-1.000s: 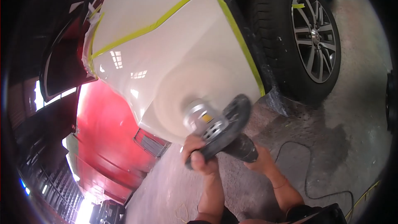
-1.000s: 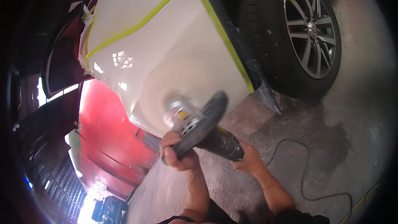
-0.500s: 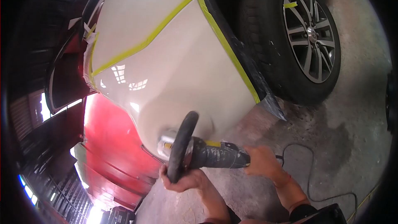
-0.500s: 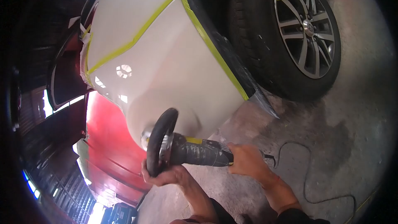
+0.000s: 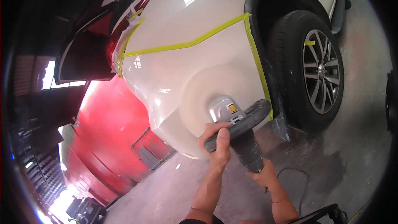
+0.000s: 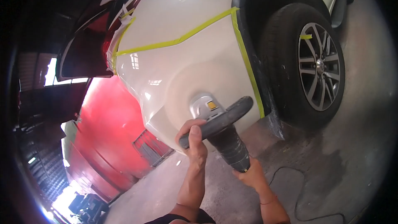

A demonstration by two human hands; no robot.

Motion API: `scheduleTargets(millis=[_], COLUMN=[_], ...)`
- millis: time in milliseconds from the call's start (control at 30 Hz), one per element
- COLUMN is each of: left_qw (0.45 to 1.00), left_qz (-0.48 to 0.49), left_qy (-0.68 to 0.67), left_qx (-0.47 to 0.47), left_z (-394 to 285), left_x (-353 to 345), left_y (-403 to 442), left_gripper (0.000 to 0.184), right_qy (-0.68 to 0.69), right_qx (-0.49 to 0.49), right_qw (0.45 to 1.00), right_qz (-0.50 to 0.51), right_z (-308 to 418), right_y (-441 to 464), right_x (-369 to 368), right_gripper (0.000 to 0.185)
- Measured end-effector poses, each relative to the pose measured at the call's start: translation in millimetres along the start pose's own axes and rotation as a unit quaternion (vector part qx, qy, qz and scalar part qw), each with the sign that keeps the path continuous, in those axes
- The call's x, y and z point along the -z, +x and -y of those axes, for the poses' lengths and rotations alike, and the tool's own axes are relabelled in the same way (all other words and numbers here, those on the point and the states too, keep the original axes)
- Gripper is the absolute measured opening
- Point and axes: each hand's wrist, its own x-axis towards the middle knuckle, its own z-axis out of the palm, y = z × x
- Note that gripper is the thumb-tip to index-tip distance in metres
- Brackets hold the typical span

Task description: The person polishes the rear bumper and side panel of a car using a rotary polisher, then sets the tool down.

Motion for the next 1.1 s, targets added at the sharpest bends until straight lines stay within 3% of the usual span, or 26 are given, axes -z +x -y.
scheduleTargets(millis=[67, 200, 267, 333, 400, 467, 533, 600, 633, 667, 700, 733, 867, 1000, 1067, 1100], left_qw=[0.996, 0.973, 0.965, 0.969, 0.974, 0.983, 0.979, 0.974, 0.971, 0.987, 0.978, 0.999, 0.996, 0.997, 0.993, 0.986], left_qz=[-0.055, -0.209, -0.237, -0.223, -0.195, -0.172, -0.141, -0.089, -0.084, -0.031, 0.000, -0.017, -0.061, -0.048, -0.087, -0.098], left_qy=[-0.035, 0.022, -0.114, -0.088, -0.118, -0.058, -0.149, -0.209, -0.224, -0.159, -0.203, -0.039, 0.047, 0.050, -0.050, -0.114], left_qx=[-0.061, -0.097, -0.023, -0.054, -0.002, -0.028, -0.007, 0.017, 0.027, 0.022, 0.056, -0.010, -0.050, 0.030, 0.059, 0.069], left_z=[6, 8, -12, -17, -22, -32, -49, -49, -47, -43, -53, -41, -57, -59, -47, -44], left_x=[16, 52, 53, 58, 55, 35, -2, -37, -60, -70, -85, -100, -135, -120, -99, -84], left_y=[2, 34, 63, 92, 109, 123, 127, 128, 131, 135, 138, 147, 162, 145, 122, 111], left_gripper=[0.025, 0.038, 0.040, 0.042, 0.038, 0.028, 0.019, 0.020, 0.029, 0.030, 0.032, 0.034, 0.037, 0.035, 0.032, 0.029], right_qy=[-0.102, -0.130, -0.157, -0.173, -0.190, -0.177, -0.166, -0.106, -0.054, -0.063, -0.015, 0.034, 0.065, 0.033, -0.020, -0.055], right_qx=[0.013, 0.004, 0.066, 0.079, 0.090, 0.091, 0.126, -0.002, -0.019, -0.020, -0.025, -0.031, -0.037, -0.050, -0.028, -0.057], right_qw=[0.994, 0.989, 0.981, 0.976, 0.970, 0.967, 0.967, 0.984, 0.989, 0.988, 0.992, 0.994, 0.991, 0.990, 0.990, 0.986], right_qz=[0.027, 0.072, 0.098, 0.108, 0.124, 0.162, 0.147, 0.143, 0.134, 0.136, 0.119, 0.103, 0.107, 0.131, 0.135, 0.144], right_z=[10, 73, 101, 130, 148, 150, 145, 144, 134, 135, 138, 140, 156, 151, 142, 144], right_y=[3, 21, 35, 50, 61, 70, 65, 57, 59, 57, 59, 61, 65, 52, 41, 37], right_x=[-3, -12, -16, -12, 1, 20, 37, 56, 65, 74, 79, 84, 110, 115, 107, 102], right_gripper=[0.042, 0.045, 0.049, 0.050, 0.051, 0.052, 0.052, 0.042, 0.028, 0.028, 0.022, 0.019, 0.016, 0.018, 0.021, 0.033])
